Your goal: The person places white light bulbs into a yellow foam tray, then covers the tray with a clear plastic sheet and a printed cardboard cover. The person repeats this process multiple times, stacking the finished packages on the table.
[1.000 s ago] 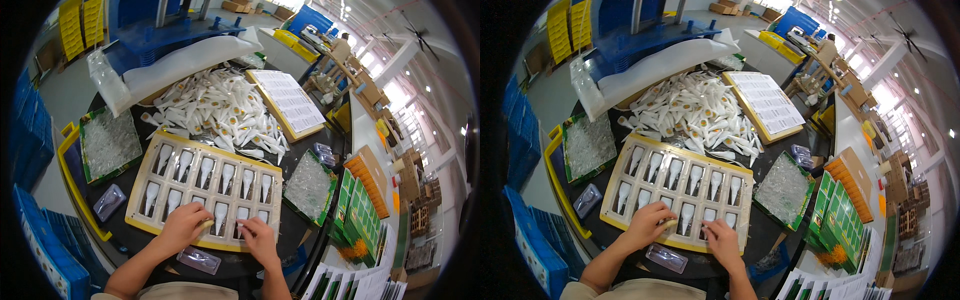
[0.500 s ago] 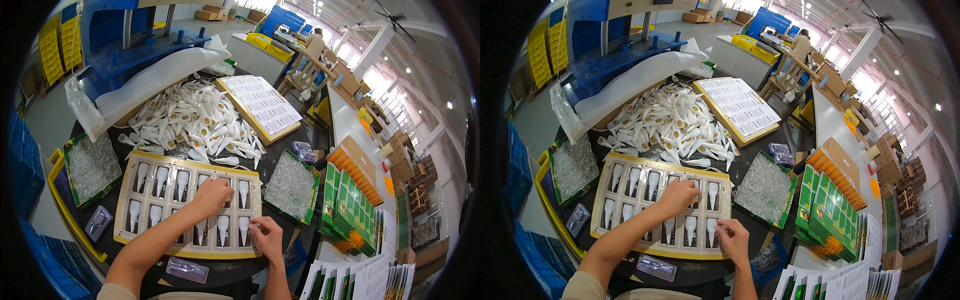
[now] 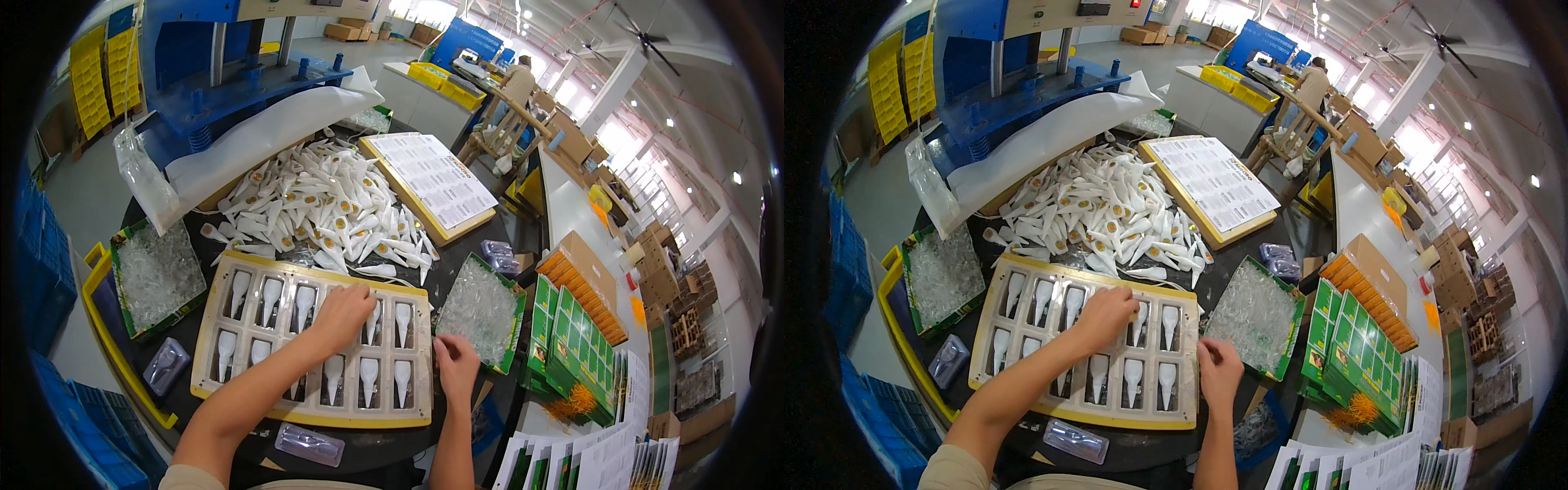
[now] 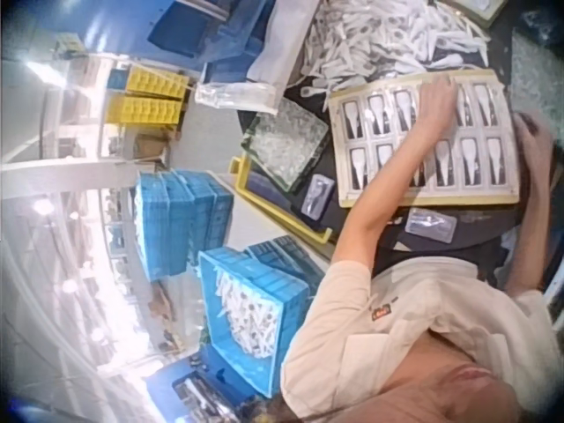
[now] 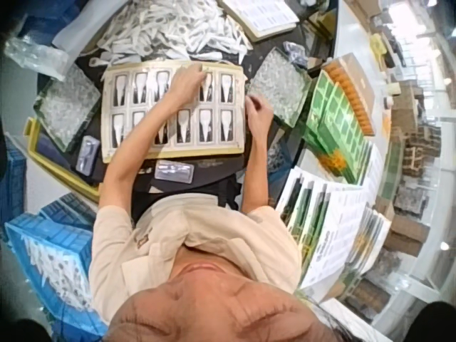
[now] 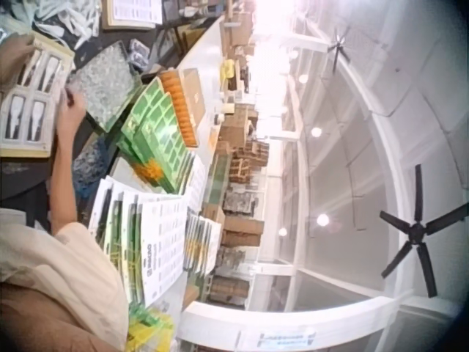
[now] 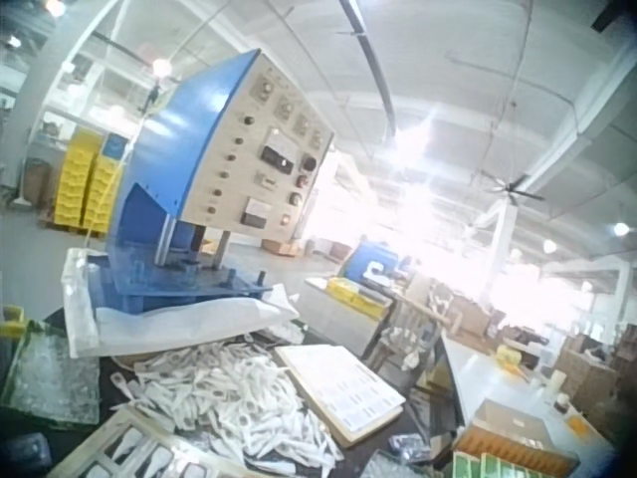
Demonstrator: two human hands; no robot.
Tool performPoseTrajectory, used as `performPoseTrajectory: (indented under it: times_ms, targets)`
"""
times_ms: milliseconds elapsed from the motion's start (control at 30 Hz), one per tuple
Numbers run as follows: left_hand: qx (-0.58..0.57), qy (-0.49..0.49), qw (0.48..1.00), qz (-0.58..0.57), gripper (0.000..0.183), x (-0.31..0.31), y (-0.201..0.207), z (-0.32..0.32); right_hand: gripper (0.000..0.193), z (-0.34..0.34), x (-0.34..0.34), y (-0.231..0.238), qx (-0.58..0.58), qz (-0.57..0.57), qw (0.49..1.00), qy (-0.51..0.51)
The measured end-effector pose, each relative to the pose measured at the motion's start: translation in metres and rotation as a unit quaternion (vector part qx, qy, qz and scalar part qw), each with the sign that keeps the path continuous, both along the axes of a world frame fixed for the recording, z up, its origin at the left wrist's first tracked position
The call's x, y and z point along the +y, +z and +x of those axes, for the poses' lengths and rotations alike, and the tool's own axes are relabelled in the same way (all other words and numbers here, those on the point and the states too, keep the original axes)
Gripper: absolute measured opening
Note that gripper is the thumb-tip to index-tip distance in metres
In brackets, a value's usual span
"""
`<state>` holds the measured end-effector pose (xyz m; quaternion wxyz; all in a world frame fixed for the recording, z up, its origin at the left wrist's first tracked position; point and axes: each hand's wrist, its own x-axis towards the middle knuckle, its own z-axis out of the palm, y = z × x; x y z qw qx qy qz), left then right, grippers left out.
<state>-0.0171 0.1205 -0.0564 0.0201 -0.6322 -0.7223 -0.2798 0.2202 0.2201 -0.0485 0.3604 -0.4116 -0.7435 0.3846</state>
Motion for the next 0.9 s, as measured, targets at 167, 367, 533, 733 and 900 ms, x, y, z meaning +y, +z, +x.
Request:
performPoseTrajectory:
  times_ms: [167, 367, 533, 733, 900]
  targets:
    - [-0.112, -0.162, 0.974, 0.113, 0.021, -0.059, 0.04, 0.08, 0.034, 0.028, -0.089, -0.002, 0.353, -0.478, 0.799, 0.094]
    - [-0.112, -0.107, 0.982, 0.111, 0.042, -0.121, 0.051, 0.12, 0.027, 0.033, -0.078, -0.012, 0.413, -0.678, 0.597, 0.116]
    - [-0.28, -0.041, 0.959, 0.014, 0.045, -0.201, 0.03, 0.115, 0.017, -0.013, 0.003, -0.013, 0.043, -0.046, 0.998, 0.01]
    - [-0.018, -0.08, 0.994, -0.078, 0.05, -0.237, 0.012, 0.112, 0.018, -0.022, 0.025, -0.012, -0.132, 0.016, 0.991, 0.026]
    - [-0.023, -0.104, 0.991, -0.079, 0.052, -0.242, -0.005, 0.116, 0.016, -0.031, 0.021, -0.014, -0.08, 0.037, 0.995, 0.052]
